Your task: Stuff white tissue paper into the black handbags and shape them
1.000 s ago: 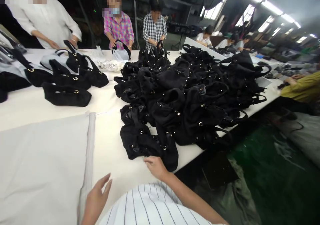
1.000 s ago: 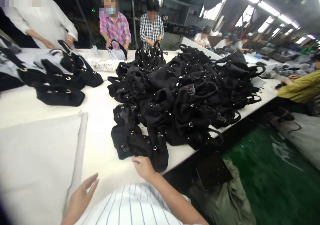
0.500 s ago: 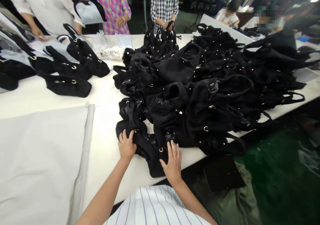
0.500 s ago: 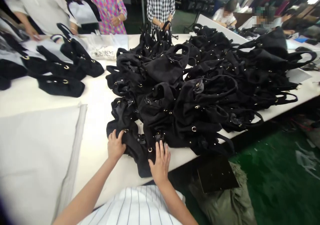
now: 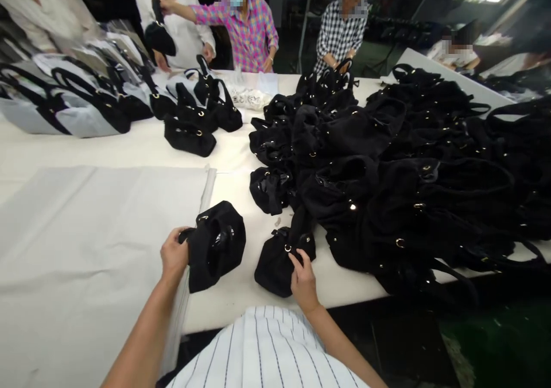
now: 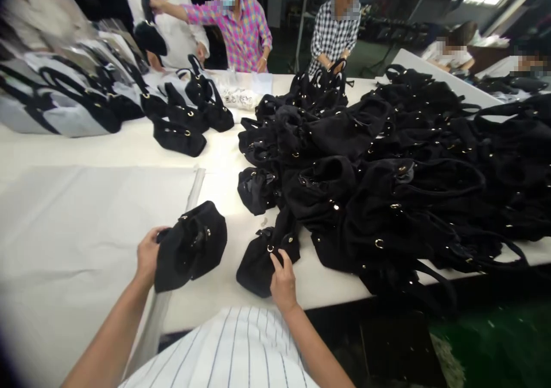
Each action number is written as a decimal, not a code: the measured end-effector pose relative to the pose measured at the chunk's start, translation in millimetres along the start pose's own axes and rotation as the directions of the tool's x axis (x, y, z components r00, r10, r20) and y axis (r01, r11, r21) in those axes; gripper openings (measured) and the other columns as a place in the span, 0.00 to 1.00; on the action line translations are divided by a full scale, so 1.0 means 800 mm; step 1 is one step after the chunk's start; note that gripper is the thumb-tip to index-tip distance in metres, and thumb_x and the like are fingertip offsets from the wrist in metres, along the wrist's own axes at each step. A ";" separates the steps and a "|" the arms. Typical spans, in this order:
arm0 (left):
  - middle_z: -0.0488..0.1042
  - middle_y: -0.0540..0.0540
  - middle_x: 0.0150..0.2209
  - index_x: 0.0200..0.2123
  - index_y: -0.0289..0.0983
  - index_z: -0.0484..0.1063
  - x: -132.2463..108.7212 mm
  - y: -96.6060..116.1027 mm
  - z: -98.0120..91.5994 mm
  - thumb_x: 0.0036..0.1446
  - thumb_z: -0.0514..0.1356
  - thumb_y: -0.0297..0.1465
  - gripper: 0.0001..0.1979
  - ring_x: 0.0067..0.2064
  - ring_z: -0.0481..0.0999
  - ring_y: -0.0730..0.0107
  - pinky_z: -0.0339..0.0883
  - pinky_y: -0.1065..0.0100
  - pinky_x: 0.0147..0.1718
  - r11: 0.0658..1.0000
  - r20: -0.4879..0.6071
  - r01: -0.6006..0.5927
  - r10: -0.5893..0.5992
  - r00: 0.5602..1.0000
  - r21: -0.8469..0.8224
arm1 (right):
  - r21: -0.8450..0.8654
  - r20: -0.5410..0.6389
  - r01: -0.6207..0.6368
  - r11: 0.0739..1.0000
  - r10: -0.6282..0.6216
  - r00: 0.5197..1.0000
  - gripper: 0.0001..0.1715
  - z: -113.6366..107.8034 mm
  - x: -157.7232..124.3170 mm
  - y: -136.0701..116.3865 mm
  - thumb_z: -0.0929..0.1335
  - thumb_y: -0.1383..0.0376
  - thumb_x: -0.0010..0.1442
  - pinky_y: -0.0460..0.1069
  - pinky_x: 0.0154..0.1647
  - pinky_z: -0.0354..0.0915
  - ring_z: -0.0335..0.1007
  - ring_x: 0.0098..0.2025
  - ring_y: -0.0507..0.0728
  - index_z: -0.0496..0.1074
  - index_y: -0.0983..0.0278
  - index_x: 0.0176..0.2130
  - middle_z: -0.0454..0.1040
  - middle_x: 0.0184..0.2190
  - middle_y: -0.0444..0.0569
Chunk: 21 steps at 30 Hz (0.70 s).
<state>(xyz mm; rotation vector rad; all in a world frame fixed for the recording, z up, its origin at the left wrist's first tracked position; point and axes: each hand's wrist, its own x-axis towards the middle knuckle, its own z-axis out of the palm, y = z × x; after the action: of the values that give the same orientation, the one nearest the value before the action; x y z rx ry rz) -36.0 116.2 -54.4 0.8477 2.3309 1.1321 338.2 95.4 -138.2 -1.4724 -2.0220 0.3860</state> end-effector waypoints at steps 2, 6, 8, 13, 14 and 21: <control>0.76 0.48 0.32 0.39 0.37 0.75 0.003 -0.002 -0.026 0.43 0.62 0.37 0.18 0.32 0.72 0.68 0.64 0.70 0.31 0.994 -0.005 -0.004 0.003 1.000 -0.113 | -0.099 0.141 -0.022 0.995 0.036 0.989 0.27 0.003 0.026 -0.035 0.60 0.79 0.56 0.56 0.50 0.72 0.70 0.54 0.63 0.74 0.66 0.51 0.64 0.58 0.60; 0.77 0.49 0.33 0.39 0.39 0.75 0.001 -0.002 -0.065 0.46 0.62 0.37 0.16 0.33 0.74 0.68 0.65 0.68 0.36 0.989 -0.105 -0.139 0.133 0.986 -0.055 | -0.138 0.143 -0.084 0.987 0.104 0.984 0.14 -0.031 0.094 -0.124 0.65 0.68 0.62 0.56 0.46 0.71 0.73 0.41 0.60 0.77 0.62 0.45 0.76 0.42 0.53; 0.76 0.50 0.30 0.40 0.41 0.76 -0.005 0.000 -0.075 0.50 0.61 0.37 0.13 0.29 0.73 0.69 0.64 0.68 0.35 0.976 -0.128 -0.203 0.213 0.969 0.082 | -0.005 0.071 0.025 1.000 -0.025 0.997 0.17 -0.049 0.124 -0.174 0.64 0.64 0.64 0.56 0.55 0.66 0.70 0.49 0.60 0.74 0.62 0.51 0.76 0.45 0.52; 0.68 0.54 0.19 0.41 0.44 0.76 -0.018 0.026 -0.079 0.53 0.60 0.36 0.12 0.23 0.68 0.68 0.62 0.67 0.31 0.921 -0.009 -0.266 0.280 0.960 0.284 | 0.157 0.403 0.333 0.930 -0.368 0.838 0.46 -0.019 0.171 -0.272 0.71 0.59 0.54 0.56 0.63 0.60 0.56 0.64 0.63 0.54 0.67 0.66 0.60 0.64 0.57; 0.71 0.53 0.21 0.41 0.44 0.77 -0.018 0.035 -0.079 0.53 0.60 0.36 0.12 0.25 0.70 0.67 0.63 0.67 0.33 0.916 0.017 -0.287 0.294 0.956 0.279 | 0.110 0.461 0.348 0.931 -0.358 0.812 0.46 -0.003 0.179 -0.281 0.70 0.60 0.56 0.57 0.61 0.61 0.56 0.63 0.64 0.52 0.68 0.67 0.60 0.64 0.59; 0.76 0.45 0.47 0.51 0.38 0.74 0.016 0.069 -0.084 0.52 0.61 0.29 0.21 0.49 0.74 0.58 0.65 0.58 0.51 0.866 0.145 -0.415 0.390 0.909 0.279 | 0.073 0.475 0.185 0.980 -0.197 0.858 0.18 0.055 0.246 -0.281 0.62 0.69 0.63 0.53 0.53 0.63 0.70 0.47 0.60 0.70 0.65 0.52 0.76 0.42 0.50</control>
<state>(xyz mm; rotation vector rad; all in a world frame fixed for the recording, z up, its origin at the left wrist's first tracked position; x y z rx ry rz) -66.3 114.1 27.8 1.5254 2.3546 0.8676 100.4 207.3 10.5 -1.2244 -2.5157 0.7510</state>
